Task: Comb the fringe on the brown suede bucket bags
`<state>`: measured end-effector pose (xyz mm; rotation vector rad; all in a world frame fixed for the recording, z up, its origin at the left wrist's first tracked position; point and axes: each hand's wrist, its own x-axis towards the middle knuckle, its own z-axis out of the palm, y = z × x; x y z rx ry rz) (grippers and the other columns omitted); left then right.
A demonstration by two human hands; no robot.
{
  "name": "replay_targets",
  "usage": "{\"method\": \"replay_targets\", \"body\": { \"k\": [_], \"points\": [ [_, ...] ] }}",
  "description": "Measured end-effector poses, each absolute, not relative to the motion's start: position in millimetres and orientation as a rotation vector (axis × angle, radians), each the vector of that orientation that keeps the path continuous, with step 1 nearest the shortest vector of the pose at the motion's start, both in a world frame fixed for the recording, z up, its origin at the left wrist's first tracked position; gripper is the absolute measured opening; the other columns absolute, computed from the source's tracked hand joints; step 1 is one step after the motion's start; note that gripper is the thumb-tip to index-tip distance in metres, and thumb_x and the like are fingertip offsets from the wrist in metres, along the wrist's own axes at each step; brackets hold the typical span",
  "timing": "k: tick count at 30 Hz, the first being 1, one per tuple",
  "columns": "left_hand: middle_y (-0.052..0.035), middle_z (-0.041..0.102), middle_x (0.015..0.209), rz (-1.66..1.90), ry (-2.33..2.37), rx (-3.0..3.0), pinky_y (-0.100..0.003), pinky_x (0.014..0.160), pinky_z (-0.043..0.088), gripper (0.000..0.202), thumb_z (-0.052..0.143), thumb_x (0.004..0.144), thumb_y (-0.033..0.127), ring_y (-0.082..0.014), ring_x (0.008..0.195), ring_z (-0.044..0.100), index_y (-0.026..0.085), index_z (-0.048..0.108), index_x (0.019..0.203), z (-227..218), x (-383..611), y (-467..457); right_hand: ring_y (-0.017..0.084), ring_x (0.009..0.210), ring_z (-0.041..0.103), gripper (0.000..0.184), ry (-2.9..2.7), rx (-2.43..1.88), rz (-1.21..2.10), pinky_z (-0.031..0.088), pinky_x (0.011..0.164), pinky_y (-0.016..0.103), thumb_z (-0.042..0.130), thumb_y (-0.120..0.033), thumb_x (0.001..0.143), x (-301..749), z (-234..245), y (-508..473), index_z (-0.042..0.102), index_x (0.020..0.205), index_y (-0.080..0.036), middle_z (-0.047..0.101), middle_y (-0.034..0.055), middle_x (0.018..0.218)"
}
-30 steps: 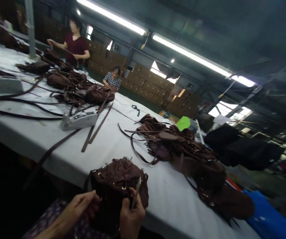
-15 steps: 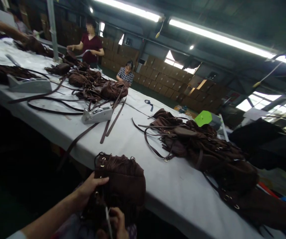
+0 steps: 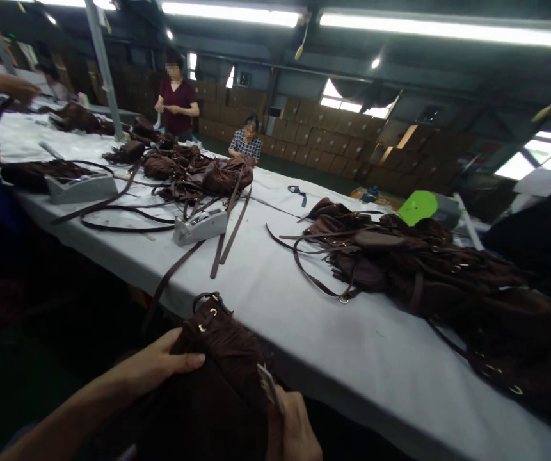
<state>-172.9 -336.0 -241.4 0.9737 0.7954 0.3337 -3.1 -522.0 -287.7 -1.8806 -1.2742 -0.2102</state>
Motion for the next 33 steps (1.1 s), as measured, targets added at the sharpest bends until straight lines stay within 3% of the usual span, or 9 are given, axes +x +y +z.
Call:
{"method": "replay_targets", "body": {
  "k": [3,6,11,16,21,26,28,30,33],
  "points": [
    [-0.0078,0.071,0.105,0.33,0.864,0.997,-0.039,0.089,0.051,0.049,0.079,0.065,0.035,-0.0301,0.102,0.064,0.016,0.064,0.107,-244.1,-175.4,-345.6,0.017,0.073,0.065,0.036,-1.433,-1.831,-0.324,0.051,0.066,0.025,0.028,-0.02,0.098,-15.6,-279.5,-503.9,0.05,0.126,-0.017,0.066,0.0075,0.086],
    [-0.0072,0.072,0.103,0.306,0.912,1.089,-0.037,0.089,0.051,0.05,0.079,0.065,0.042,-0.0306,0.103,0.063,0.016,0.066,0.106,-242.6,-176.9,-351.3,0.016,0.056,0.058,0.047,-1.597,-1.781,-0.512,0.046,0.056,0.027,0.027,-0.01,0.093,-28.8,-273.4,-486.7,0.037,0.139,-0.01,0.062,0.0037,0.069],
    [-0.006,0.069,0.111,0.325,0.947,1.262,-0.036,0.095,0.047,0.054,0.079,0.064,0.044,-0.0311,0.11,0.059,0.018,0.066,0.11,-239.3,-176.6,-357.2,0.016,0.048,0.053,0.053,-1.877,-1.953,-0.65,0.038,0.047,0.029,0.036,-0.001,0.082,-24.5,-272.0,-467.5,0.045,0.134,-0.005,0.057,0.0027,0.06],
    [-0.0093,0.068,0.114,0.267,0.769,1.253,-0.038,0.093,0.048,0.051,0.073,0.072,0.041,-0.0322,0.109,0.059,0.015,0.065,0.115,-238.6,-171.9,-358.1,0.016,0.047,0.059,0.061,-1.922,-2.332,-0.553,0.038,0.045,0.026,0.045,0.008,0.069,27.9,-301.5,-469.8,0.055,0.126,-0.012,0.061,0.0016,0.059],
    [-0.0074,0.07,0.108,0.313,0.935,1.248,-0.036,0.088,0.05,0.05,0.078,0.064,0.044,-0.0325,0.105,0.06,0.017,0.071,0.105,-237.3,-181.0,-347.7,0.017,0.048,0.064,0.061,-1.793,-2.656,-0.389,0.04,0.047,0.024,0.043,0.011,0.07,89.0,-323.6,-505.7,0.061,0.12,-0.019,0.067,0.0014,0.06],
    [-0.0058,0.071,0.103,0.211,0.724,1.313,-0.034,0.084,0.05,0.037,0.07,0.074,0.035,-0.0293,0.099,0.062,0.016,0.07,0.105,-230.1,-169.7,-343.4,0.013,0.057,0.065,0.049,-1.638,-2.149,-0.392,0.045,0.051,0.023,0.034,-0.01,0.092,63.2,-286.4,-512.9,0.038,0.141,-0.018,0.072,0.0035,0.082],
    [-0.0045,0.071,0.101,0.184,0.684,1.334,-0.032,0.085,0.049,0.033,0.067,0.076,0.03,-0.0281,0.098,0.062,0.016,0.07,0.105,-226.5,-159.4,-345.6,0.013,0.053,0.061,0.052,-1.765,-1.823,-0.52,0.044,0.053,0.025,0.033,-0.014,0.094,34.5,-260.7,-500.1,0.027,0.146,-0.013,0.07,0.0034,0.076],
    [-0.004,0.072,0.097,0.187,0.683,1.362,-0.032,0.085,0.048,0.031,0.067,0.074,0.026,-0.0277,0.097,0.062,0.015,0.071,0.103,-223.8,-152.0,-348.5,0.014,0.051,0.056,0.051,-1.94,-1.665,-0.597,0.04,0.051,0.028,0.034,-0.012,0.093,10.1,-240.7,-484.7,0.031,0.144,-0.009,0.063,0.0012,0.065],
    [-0.0053,0.071,0.099,0.195,0.591,1.32,-0.033,0.086,0.048,0.04,0.07,0.071,0.024,-0.0273,0.095,0.061,0.014,0.067,0.11,-222.7,-149.4,-351.8,0.014,0.052,0.054,0.045,-2.011,-1.752,-0.676,0.037,0.051,0.029,0.036,-0.008,0.09,-4.4,-235.1,-468.2,0.046,0.134,-0.01,0.058,0.0013,0.062]
  ]
}}
